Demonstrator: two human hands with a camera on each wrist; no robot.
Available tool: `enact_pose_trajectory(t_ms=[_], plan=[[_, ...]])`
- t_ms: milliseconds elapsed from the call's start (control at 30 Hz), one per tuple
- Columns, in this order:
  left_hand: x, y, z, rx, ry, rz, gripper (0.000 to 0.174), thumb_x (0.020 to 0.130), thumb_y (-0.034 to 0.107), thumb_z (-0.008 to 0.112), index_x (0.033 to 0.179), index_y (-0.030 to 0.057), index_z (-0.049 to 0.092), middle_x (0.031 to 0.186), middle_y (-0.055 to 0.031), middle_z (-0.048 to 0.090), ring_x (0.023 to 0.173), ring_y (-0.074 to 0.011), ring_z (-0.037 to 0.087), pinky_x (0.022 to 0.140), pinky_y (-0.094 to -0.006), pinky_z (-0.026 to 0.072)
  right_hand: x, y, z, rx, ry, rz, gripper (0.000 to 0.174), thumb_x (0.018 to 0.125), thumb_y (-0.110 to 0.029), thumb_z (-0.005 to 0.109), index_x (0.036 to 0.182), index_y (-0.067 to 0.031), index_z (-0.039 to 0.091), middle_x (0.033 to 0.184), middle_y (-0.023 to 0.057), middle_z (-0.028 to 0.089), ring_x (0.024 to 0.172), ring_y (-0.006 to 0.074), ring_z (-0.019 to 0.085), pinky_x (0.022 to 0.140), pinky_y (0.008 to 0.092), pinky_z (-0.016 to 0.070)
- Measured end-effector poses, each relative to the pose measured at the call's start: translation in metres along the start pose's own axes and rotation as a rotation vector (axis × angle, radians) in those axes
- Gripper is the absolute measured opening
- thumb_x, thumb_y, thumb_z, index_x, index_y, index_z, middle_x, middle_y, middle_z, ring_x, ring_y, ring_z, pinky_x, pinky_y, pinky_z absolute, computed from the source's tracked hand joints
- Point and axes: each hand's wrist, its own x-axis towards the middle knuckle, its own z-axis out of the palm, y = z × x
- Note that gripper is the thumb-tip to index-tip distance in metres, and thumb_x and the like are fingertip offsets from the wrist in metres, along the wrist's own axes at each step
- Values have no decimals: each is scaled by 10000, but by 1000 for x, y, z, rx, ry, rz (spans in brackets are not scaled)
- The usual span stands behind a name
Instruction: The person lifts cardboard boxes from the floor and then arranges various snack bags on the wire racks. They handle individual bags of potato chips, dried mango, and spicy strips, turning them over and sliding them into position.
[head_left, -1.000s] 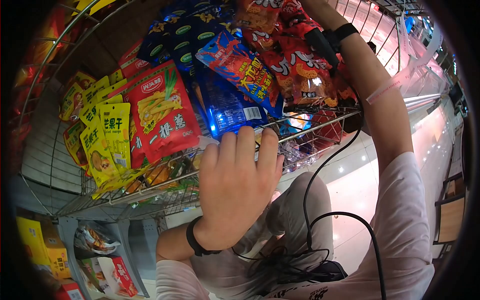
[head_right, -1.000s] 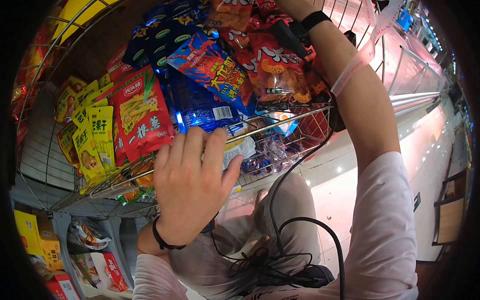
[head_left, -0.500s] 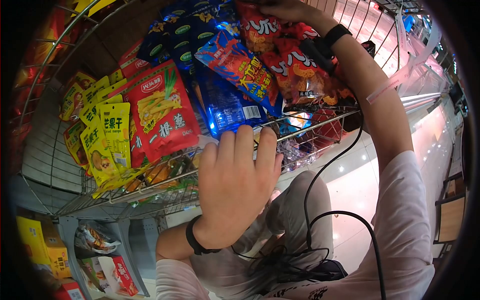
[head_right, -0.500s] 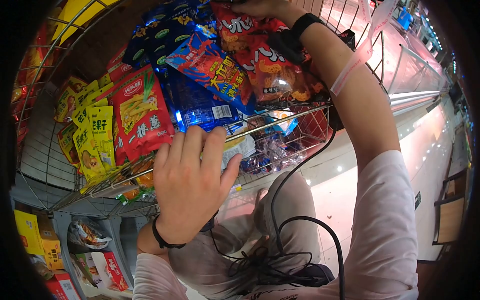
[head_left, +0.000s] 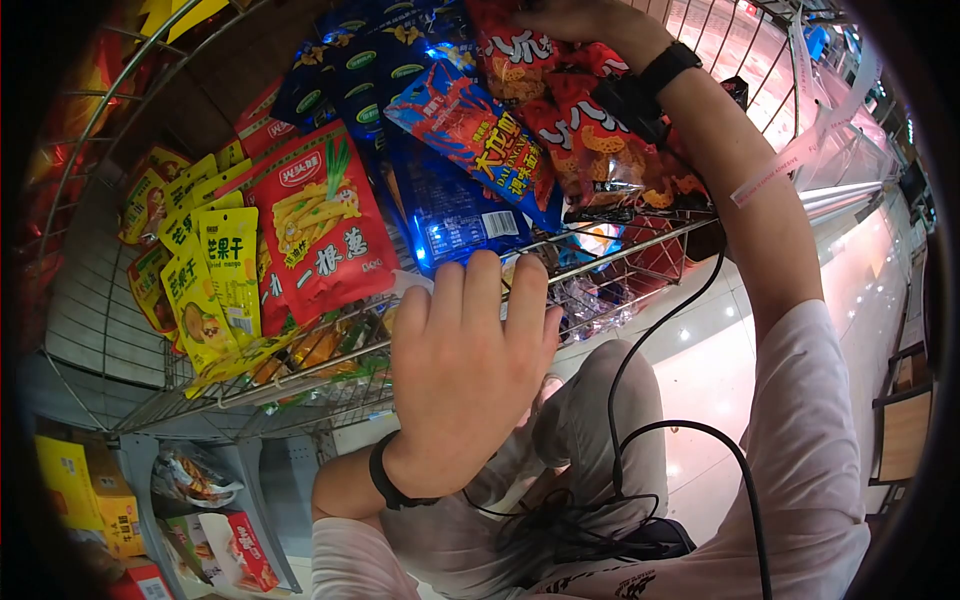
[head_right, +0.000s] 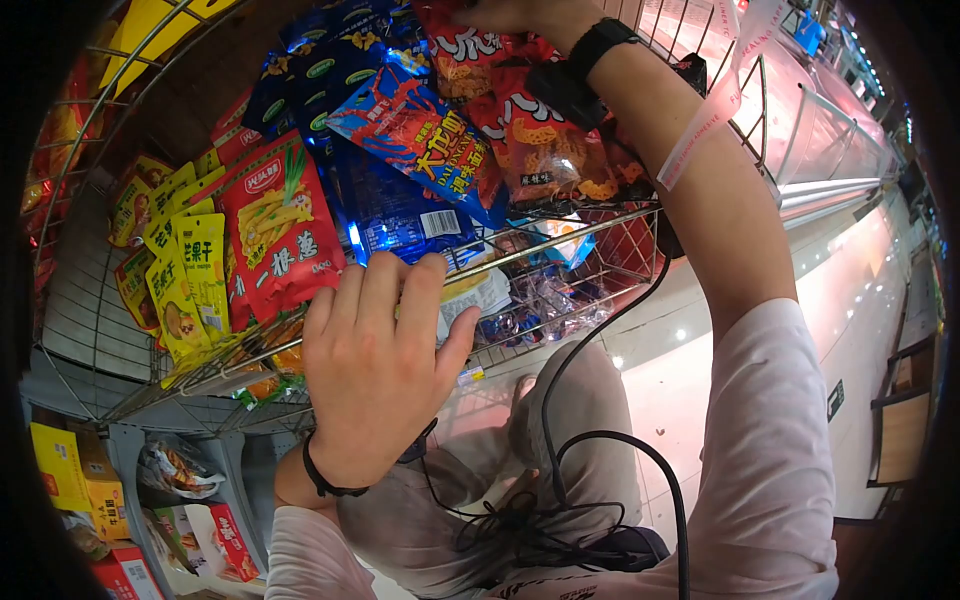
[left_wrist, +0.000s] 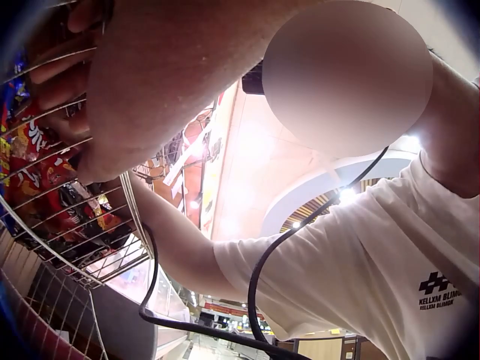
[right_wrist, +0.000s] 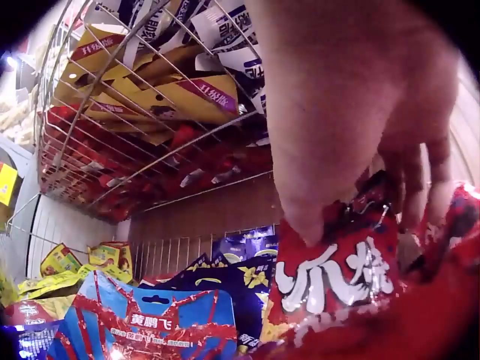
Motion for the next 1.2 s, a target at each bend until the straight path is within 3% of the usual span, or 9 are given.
enact_pose_trajectory(t_ms=[167,267,333,433,467,533,633,833,1200], plan=[[0,0,0,-5,2,-1,446,754,312,806,1106,86,650,916,-59,559,837,-243,579,726,-391,433,1,2,5,-205,125,-11,835,890,-560,601,1445,53,482,1444,282,536,1343,376,531,1131,417,424],[0,0,0,-8,0,0,439,757,310,804,1101,86,649,914,-58,557,834,-242,578,727,-391,432,-9,-5,-3,2,375,-21,729,897,-561,596,1331,24,610,1347,272,614,1250,383,602,1076,424,477],[0,0,0,0,4,1,431,758,307,802,1095,87,648,910,-59,555,830,-243,577,724,-391,431,-12,-13,-16,-25,84,117,647,895,-543,607,1252,-7,673,1245,256,674,1188,387,640,1035,430,507],[1,0,0,2,1,-1,428,754,306,804,1086,88,646,905,-60,551,825,-244,576,716,-391,428,-17,-7,-18,-157,-68,103,667,896,-572,616,1278,-27,667,1194,212,713,1144,358,673,1010,428,519],[1,0,1,2,-1,-2,428,754,306,804,1086,88,646,905,-60,551,825,-244,576,716,-391,428,-24,-12,-29,-156,-70,102,667,896,-572,616,1278,-27,667,1194,212,713,1144,358,673,1010,428,519],[1,0,1,1,4,-2,429,747,308,806,1080,89,646,899,-63,548,821,-246,575,709,-390,427,-41,-27,-59,186,-475,341,732,877,-634,639,1313,-46,661,1251,188,702,1173,301,665,990,407,520],[1,-1,2,1,14,1,425,747,308,806,1075,90,647,897,-65,548,818,-247,575,708,-391,429,-29,-23,-40,84,-698,374,835,808,-710,694,1330,-60,660,1302,150,686,1189,267,643,977,388,511],[1,0,1,4,11,-6,404,761,309,801,1069,92,652,902,-68,556,827,-251,584,710,-395,434,-33,-20,-56,57,-794,126,926,697,-720,791,1329,-58,657,1347,126,663,1211,311,622,983,387,509],[1,0,2,12,13,-7,400,766,307,800,1071,92,656,904,-67,557,833,-252,586,720,-395,437,-27,-14,-36,0,-710,91,836,765,-671,760,1258,-2,677,1293,153,681,1157,296,649,915,402,540]])
